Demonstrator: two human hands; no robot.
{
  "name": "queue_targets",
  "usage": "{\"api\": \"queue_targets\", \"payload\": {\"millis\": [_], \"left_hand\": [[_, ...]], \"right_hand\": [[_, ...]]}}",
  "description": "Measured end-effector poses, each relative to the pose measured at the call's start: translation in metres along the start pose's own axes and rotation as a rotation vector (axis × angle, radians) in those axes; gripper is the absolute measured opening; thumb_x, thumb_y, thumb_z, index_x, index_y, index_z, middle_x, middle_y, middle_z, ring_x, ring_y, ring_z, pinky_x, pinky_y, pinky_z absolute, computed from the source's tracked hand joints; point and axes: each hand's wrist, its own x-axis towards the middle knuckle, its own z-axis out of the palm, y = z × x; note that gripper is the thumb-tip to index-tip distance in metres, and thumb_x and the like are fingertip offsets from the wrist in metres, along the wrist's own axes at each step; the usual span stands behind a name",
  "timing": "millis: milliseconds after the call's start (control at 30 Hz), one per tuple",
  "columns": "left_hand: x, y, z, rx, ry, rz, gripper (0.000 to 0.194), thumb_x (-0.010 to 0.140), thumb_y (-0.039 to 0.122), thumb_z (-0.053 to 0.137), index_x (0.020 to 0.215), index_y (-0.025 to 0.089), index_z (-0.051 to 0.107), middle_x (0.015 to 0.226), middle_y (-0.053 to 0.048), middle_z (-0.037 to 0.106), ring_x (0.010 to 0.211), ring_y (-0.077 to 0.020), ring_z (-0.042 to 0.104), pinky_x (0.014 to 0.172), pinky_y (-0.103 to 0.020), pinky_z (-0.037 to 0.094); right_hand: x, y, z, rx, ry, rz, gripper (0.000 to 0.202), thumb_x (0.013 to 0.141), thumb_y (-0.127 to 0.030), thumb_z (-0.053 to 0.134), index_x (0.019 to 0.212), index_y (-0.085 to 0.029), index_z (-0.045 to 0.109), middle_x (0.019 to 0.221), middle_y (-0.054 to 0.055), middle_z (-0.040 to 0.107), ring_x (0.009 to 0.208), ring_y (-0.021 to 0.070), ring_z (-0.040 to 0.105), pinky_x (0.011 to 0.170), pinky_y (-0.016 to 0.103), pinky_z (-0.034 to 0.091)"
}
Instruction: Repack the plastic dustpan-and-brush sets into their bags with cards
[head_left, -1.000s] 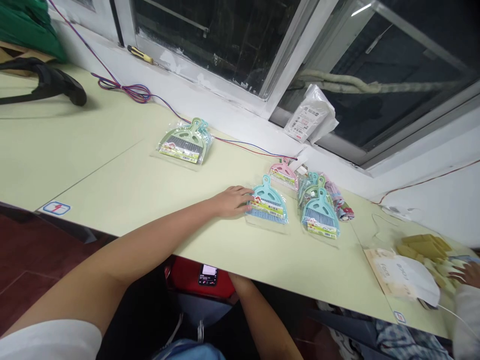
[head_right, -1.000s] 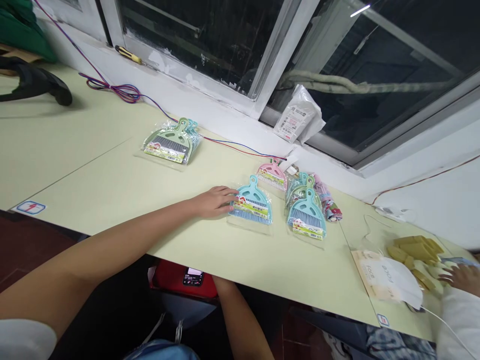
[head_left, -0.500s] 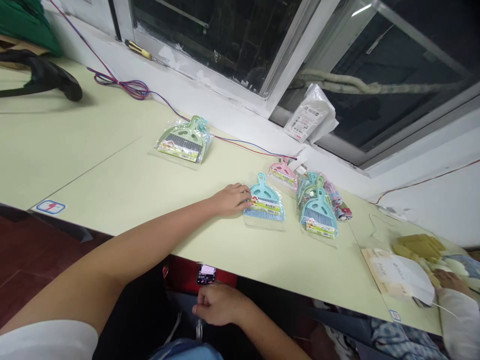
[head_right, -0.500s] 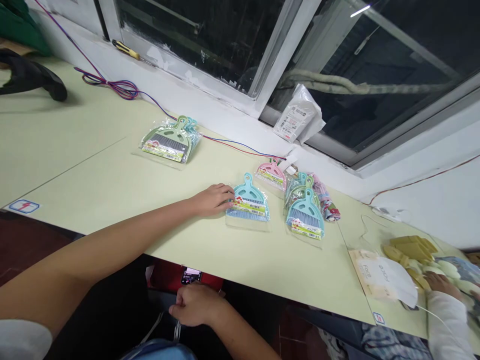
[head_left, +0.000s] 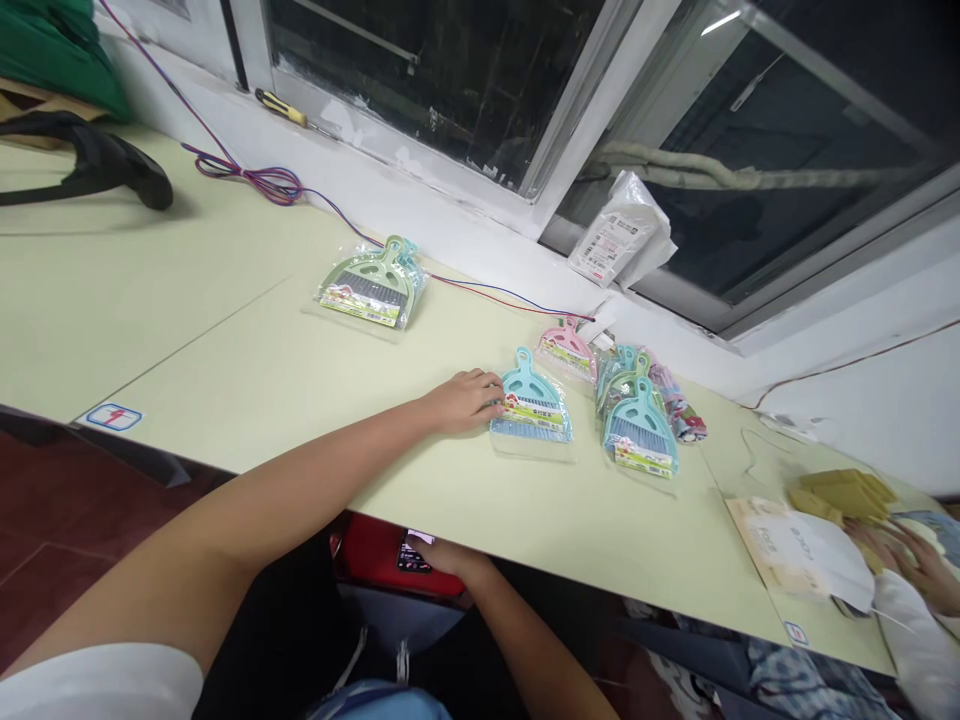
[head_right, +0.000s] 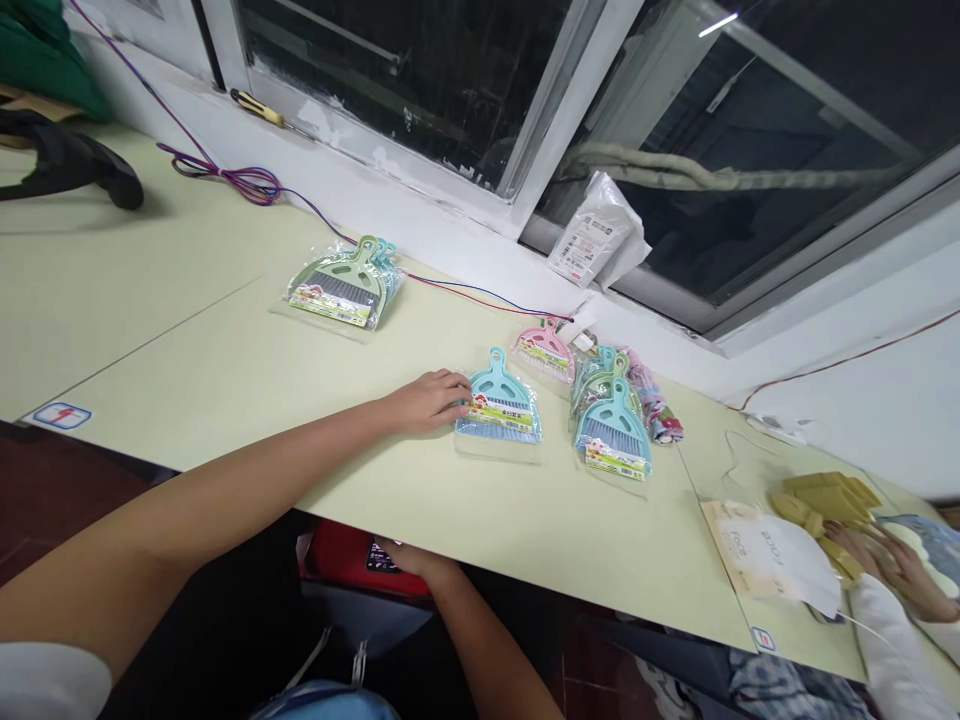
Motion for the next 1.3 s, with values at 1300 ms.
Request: {"api": "queue_targets", "payload": {"millis": [1300], "left_hand": [[0.001,0.017,-0.008,0.246,0.029,-0.076,0.05,0.106,0.042,0.035,0.076,0.019,0.068,0.071,-0.007,0.068,0.065,-0.0202,0.061,0.063,-0.035,0.041]], "right_hand": [[-0.122,-0.09,-0.153,0.075,-0.432,-0.516,0.022,0.096,-0.041,0.06,0.097,-0.024,0.074,0.092,0.0,0.075,0.082,0.014,0.067,0.076,0.022,0.049]]}}
